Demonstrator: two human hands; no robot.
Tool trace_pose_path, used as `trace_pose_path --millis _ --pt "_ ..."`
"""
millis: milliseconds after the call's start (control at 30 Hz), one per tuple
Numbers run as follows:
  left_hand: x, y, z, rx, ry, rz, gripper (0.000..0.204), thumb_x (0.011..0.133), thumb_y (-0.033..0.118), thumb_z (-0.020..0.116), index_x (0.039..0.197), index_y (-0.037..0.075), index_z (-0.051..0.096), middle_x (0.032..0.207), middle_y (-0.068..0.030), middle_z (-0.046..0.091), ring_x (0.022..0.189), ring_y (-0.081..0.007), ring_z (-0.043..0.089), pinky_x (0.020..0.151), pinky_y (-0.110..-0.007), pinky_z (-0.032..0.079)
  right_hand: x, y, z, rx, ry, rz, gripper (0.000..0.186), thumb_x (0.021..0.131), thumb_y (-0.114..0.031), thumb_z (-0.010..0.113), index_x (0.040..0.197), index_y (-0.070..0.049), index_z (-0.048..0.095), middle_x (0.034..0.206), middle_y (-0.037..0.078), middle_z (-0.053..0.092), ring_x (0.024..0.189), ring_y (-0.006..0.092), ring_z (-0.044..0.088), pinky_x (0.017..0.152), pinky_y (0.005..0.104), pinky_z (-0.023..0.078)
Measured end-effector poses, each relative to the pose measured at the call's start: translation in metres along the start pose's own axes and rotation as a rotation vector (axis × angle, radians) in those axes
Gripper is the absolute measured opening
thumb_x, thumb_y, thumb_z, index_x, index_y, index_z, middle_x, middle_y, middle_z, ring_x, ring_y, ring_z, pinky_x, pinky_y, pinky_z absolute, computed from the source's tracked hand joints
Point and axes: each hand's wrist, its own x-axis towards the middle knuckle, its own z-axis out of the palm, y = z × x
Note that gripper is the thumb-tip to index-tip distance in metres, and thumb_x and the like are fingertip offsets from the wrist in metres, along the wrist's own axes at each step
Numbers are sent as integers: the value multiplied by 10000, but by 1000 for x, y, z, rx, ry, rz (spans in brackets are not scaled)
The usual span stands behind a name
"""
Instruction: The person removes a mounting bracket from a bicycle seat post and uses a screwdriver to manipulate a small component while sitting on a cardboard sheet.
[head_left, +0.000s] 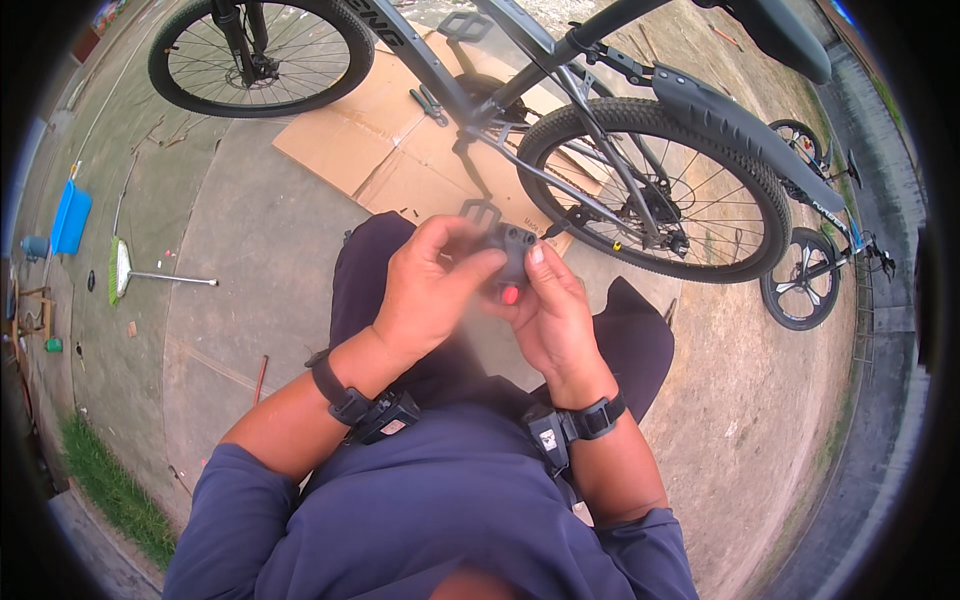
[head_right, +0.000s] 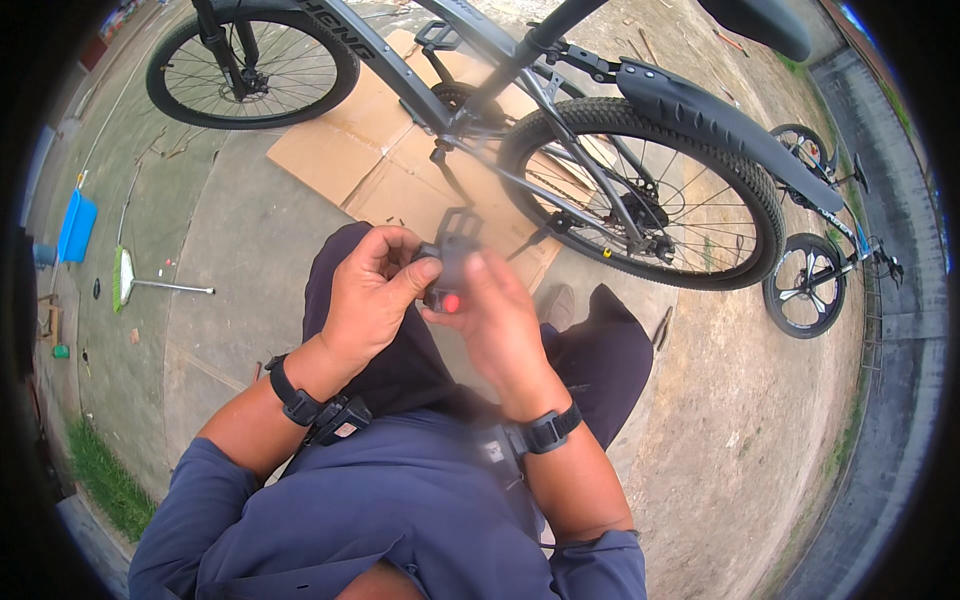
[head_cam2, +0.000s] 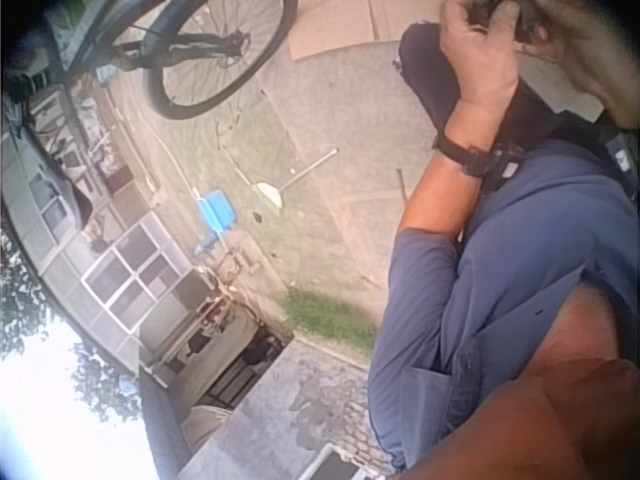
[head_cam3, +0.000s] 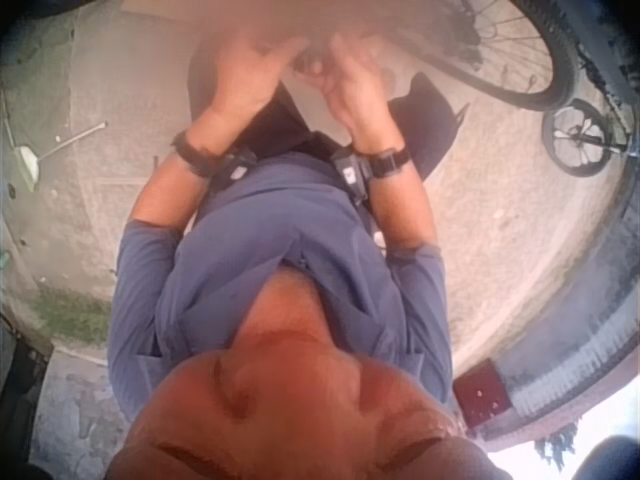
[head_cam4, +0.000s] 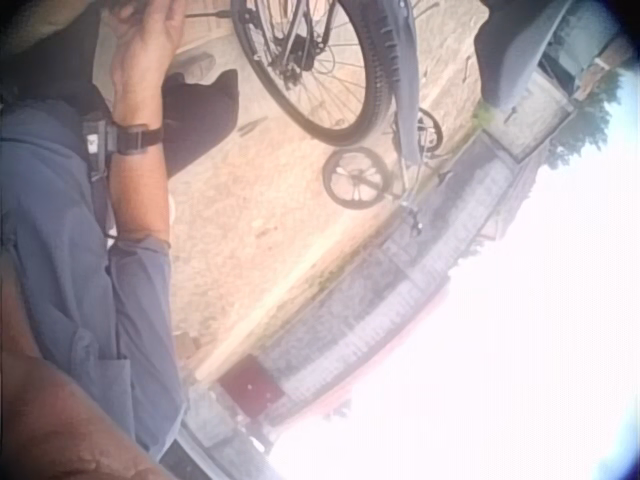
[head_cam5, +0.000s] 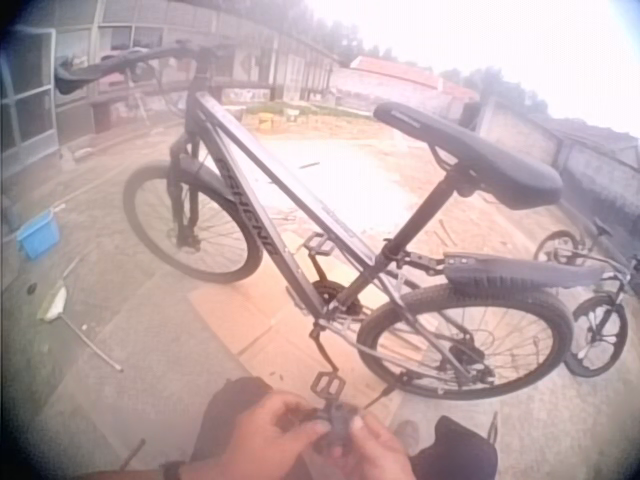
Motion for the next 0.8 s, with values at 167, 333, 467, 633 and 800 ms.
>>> trace_pose_path --millis 167,333,467,633,800 --pt "-5 11 -3 114 -93 68 354 967 174 734 1240 -16 613 990 -35 598 848 -104 590 724 -249 530 1 -1 -3 33 24 0 390 1083 -313 476 1354 -39 535 1165 68 647 850 124 615 811 387 598" --pt "-3 19 -14 277 -190 275 365 967 158 711 1288 4 637 984 -46 574 849 -127 584 708 -276 511 3 -4 -3 42 63 51 394 1086 -317 426 1334 -41 557 1181 100 661 962 199 658 769 377 586" --pt "-5 23 -11 467 -183 359 351 913 120 740 1239 14 666 963 -80 594 805 -174 607 682 -313 501 5 2 -8 120 21 107 411 1076 -356 453 1323 -48 566 1194 107 664 1034 212 656 765 368 582" --pt "-4 22 -10 656 -121 552 358 829 87 776 1171 28 690 918 -108 624 766 -258 633 675 -357 514 0 4 -6 51 -40 88 436 1036 -400 549 1303 -56 578 1195 91 657 1037 181 646 768 354 582" --pt "-5 27 -8 691 -127 581 345 796 79 791 1126 30 706 894 -109 628 763 -272 638 675 -366 517 2 2 -9 7 -9 179 405 1011 -370 590 1275 -63 586 1190 71 642 1011 160 643 758 342 580"
